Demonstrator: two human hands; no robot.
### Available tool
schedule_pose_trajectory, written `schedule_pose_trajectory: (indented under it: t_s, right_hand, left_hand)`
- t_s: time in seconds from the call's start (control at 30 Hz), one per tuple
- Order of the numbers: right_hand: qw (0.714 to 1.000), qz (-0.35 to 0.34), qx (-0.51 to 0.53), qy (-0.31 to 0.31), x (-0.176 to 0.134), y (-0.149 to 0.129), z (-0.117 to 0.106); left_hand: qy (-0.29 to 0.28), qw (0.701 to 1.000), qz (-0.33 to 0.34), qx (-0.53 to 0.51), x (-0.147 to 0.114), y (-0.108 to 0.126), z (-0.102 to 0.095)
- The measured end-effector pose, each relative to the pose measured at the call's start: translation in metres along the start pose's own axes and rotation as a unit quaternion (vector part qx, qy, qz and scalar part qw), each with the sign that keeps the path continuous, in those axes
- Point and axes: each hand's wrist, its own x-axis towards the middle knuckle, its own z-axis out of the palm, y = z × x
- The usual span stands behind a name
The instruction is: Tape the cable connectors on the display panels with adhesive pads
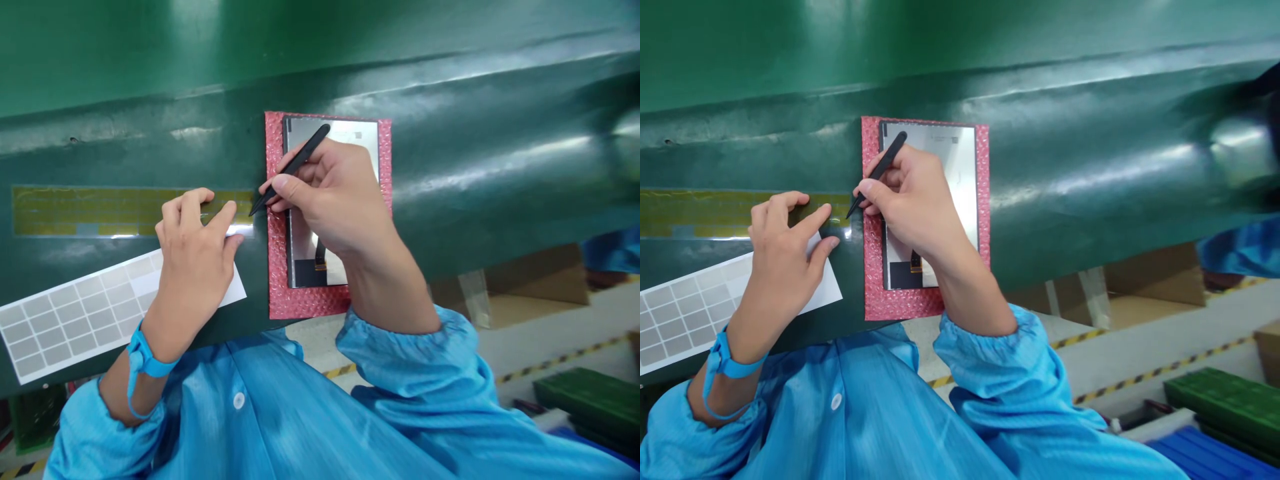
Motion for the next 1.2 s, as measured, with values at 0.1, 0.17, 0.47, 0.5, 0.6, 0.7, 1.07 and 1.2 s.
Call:
schedule_pose_trajectory:
  t_s: [0.1, 0.17, 0.47, 0.5, 0.6, 0.7, 1.07, 1.2]
  right_hand:
    - [1.000, 0.012, -0.005, -0.013, 0.001, -0.003, 0.000]
    - [1.000, 0.017, -0.005, -0.016, 0.002, -0.005, 0.000]
    - [0.999, 0.028, 0.013, -0.022, 0.003, -0.007, -0.001]
    - [0.999, 0.027, 0.013, -0.020, 0.003, -0.007, -0.001]
    - [0.999, 0.032, 0.005, -0.015, 0.003, -0.009, 0.000]
    - [0.998, 0.053, -0.004, -0.021, 0.003, -0.012, 0.003]
    - [0.995, 0.008, 0.088, -0.038, -0.007, -0.005, -0.017]
    - [0.998, 0.027, 0.065, 0.006, -0.021, -0.003, -0.048]
  left_hand:
    - [-0.001, 1.000, -0.001, 0.002, 0.000, 0.001, 0.000]
    - [-0.003, 1.000, -0.002, 0.001, 0.000, 0.001, -0.001]
    - [-0.006, 1.000, 0.000, -0.001, 0.000, 0.001, -0.001]
    - [-0.007, 1.000, -0.001, -0.002, 0.000, 0.001, -0.001]
    - [-0.006, 1.000, -0.001, -0.005, 0.000, 0.001, -0.001]
    - [-0.003, 1.000, -0.002, -0.009, 0.001, 0.001, -0.001]
    - [0.018, 1.000, 0.008, -0.018, 0.001, -0.008, 0.002]
    - [0.048, 0.998, 0.039, -0.026, 0.003, -0.012, -0.004]
